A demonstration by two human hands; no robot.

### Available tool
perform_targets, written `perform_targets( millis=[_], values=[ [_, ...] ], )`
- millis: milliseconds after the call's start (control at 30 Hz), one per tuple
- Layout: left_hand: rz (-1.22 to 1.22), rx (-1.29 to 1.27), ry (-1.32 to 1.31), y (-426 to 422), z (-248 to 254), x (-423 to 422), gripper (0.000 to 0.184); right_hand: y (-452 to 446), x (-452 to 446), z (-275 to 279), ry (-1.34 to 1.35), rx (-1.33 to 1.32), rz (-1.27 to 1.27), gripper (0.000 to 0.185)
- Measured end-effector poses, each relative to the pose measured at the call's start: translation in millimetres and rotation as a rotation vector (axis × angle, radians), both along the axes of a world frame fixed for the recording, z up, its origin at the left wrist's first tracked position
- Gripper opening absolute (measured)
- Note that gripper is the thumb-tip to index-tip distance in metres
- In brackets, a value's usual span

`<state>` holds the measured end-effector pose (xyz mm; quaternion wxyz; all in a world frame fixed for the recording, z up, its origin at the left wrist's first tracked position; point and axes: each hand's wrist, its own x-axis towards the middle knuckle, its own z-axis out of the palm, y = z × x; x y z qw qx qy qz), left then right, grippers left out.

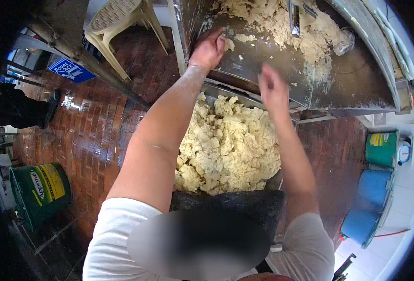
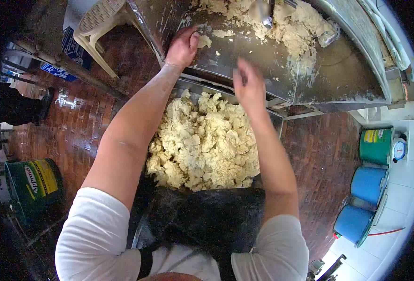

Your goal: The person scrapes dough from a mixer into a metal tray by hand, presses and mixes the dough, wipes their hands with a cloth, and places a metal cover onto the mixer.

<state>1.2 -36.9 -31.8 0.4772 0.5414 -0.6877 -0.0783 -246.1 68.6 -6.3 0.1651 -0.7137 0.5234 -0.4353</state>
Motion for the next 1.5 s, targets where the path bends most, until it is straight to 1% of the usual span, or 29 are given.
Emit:
perform_targets(
  millis=[33, 67, 133, 200, 233, 300, 333, 367, 433, 467, 500, 567, 600, 667, 700, 733, 767, 800, 833, 933, 1067, 1100, 1167, 1233, 1300, 1333, 1400, 1433, 1500],
  values=[
    [-0.006, 0.012, 0.049, 0, 0, 0, 0.047, -31, 12, 13, 0.151, -0.078, -0.097, 0.054],
    [-0.01, 0.022, 0.097, 0, 0, -1, 0.047, -71, 24, 2, 0.104, -0.14, -0.114, 0.067],
    [-0.03, 0.054, 0.159, 2, 6, -1, 0.048, -141, 52, -30, 0.376, -0.259, -0.156, 0.072],
    [-0.055, 0.097, 0.215, 7, 7, -1, 0.049, -157, 100, -18, 0.328, -0.074, -0.041, 0.065],
    [-0.053, 0.045, 0.211, 7, 7, 0, 0.049, -152, 107, -21, 0.324, -0.071, -0.052, 0.065],
    [-0.06, -0.02, 0.219, 6, 11, 0, 0.049, -144, 109, -23, 0.325, -0.18, 0.239, 0.05],
    [-0.063, -0.009, 0.225, 5, 10, 0, 0.05, -132, 106, -29, 0.358, -0.172, 0.247, 0.043],
    [-0.064, 0.005, 0.234, 4, 7, 0, 0.05, -107, 101, -34, 0.394, -0.16, 0.257, 0.036],
    [-0.054, 0.043, 0.22, 2, 6, 0, 0.049, -28, 94, -7, 0.593, 0.098, 0.282, 0.026],
    [-0.056, 0.026, 0.189, 2, 6, 0, 0.048, 0, 82, -57, 0.582, -0.383, 0.236, 0.025],
    [-0.059, 0.011, 0.157, 2, 5, 0, 0.047, 35, 92, -36, 0.927, 0.229, 0.311, 0.018],
    [-0.065, 0.093, 0.178, 4, 6, -3, 0.047, 78, 62, -115, 0.078, 0.068, 0.486, 0.015],
    [-0.047, 0.077, 0.122, 3, 4, -4, 0.048, 86, 53, -76, 0.28, 0.373, 0.538, 0.015],
    [-0.02, 0.059, 0.066, -2, 0, -1, 0.048, 72, 25, -6, 0.462, 0.049, 0.448, 0.013],
    [-0.029, 0.082, 0.048, -6, -3, -1, 0.049, 41, 2, 12, 0.173, 0.246, 0.247, 0.014],
    [-0.044, 0.107, 0.028, -8, -7, -2, 0.05, 0, -24, 52, 0.373, -0.06, 0.129, 0.021],
    [-0.042, 0.109, 0.028, -8, -10, -2, 0.05, -35, -40, 81, 0.119, -0.114, -0.171, 0.026],
    [-0.03, 0.077, 0.007, -8, -11, -2, 0.049, -72, -68, 127, 0.335, -0.494, -0.225, 0.038],
    [-0.019, 0.042, -0.014, -9, -10, -2, 0.048, -116, -98, 150, 0.464, -0.571, -0.346, 0.044],
    [-0.013, 0.08, 0.032, -6, -5, -5, 0.046, -211, -145, 152, 0.609, -0.133, -0.438, 0.063],
    [-0.009, 0.039, 0.01, -7, -9, -4, 0.047, -235, -150, 161, 0.493, 0.276, -0.428, 0.09],
    [-0.01, 0.029, 0.018, -8, -7, -4, 0.047, -233, -149, 163, 0.478, 0.283, -0.436, 0.097],
    [-0.02, -0.053, 0.008, -10, -10, -2, 0.047, -239, -148, 130, 0.685, -0.674, -0.509, 0.056],
    [0.008, 0.107, 0.018, -2, -8, -4, 0.046, -221, -144, 103, 0.747, -0.628, -0.486, 0.048],
    [-0.005, -0.062, -0.034, -12, -11, -1, 0.046, -209, -130, 68, 1.047, -0.519, -0.691, 0.036],
    [-0.007, -0.062, -0.033, -8, -7, -5, 0.046, -189, -127, 65, 1.048, -0.519, -0.693, 0.036],
    [0.005, 0.143, 0.016, 1, 3, -3, 0.05, -152, -110, 57, 0.957, -0.227, -0.302, 0.041],
    [-0.001, 0.153, 0.011, 5, -3, -2, 0.05, -150, -109, 62, 0.955, -0.213, -0.303, 0.041],
    [-0.072, 0.012, 0.063, -5, -4, -2, 0.049, -166, -105, 107, 0.651, 0.387, -0.196, 0.044]
  ],
)
